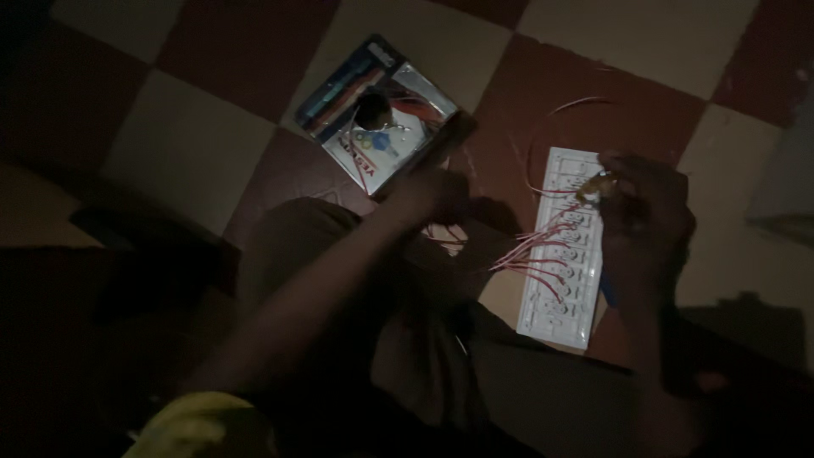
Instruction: The person connects wires to an electrical switchboard using a screwdriver and wire strippers while sitting on the floor.
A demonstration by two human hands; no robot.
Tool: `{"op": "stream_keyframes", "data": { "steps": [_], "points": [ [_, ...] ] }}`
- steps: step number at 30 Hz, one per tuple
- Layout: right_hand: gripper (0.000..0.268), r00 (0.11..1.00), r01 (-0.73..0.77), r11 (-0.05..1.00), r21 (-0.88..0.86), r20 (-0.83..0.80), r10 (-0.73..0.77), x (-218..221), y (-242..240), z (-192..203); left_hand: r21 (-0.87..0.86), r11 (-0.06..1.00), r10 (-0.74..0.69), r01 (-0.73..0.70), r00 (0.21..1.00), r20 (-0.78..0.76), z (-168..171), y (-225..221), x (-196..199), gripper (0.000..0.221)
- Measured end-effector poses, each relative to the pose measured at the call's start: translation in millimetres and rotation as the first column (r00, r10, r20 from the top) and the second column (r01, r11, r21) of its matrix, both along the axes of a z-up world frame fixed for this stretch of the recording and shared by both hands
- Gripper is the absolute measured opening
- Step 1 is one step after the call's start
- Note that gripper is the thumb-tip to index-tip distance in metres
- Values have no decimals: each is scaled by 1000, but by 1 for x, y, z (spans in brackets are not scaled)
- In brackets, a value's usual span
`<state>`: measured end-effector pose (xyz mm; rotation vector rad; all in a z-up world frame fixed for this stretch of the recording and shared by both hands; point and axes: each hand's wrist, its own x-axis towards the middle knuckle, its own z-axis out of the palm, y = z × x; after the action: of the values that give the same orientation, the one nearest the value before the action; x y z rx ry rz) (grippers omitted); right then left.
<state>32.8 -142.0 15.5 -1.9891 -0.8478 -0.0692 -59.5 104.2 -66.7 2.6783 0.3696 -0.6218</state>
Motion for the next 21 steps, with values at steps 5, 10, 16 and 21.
{"op": "stream_keyframes", "data": {
  "steps": [5,10,16,21],
  "points": [
    [19,996,49,998,-32,-78,-52,2,-5,12,-71,957,-286,280,888,-359,-33,-19,7,51],
    [19,988,40,998,-58,-149,-48,6,-12,16,-238,942,-301,237,909,-287,-36,-27,17,43],
    [19,992,53,991,-121,-108,-67,5,-8,14,-398,872,-312,285,950,-5,-45,-51,42,40],
    [14,998,41,996,-78,-53,-45,11,-12,5,-298,944,-183,145,978,-104,-39,-29,45,42]
  ]
}}
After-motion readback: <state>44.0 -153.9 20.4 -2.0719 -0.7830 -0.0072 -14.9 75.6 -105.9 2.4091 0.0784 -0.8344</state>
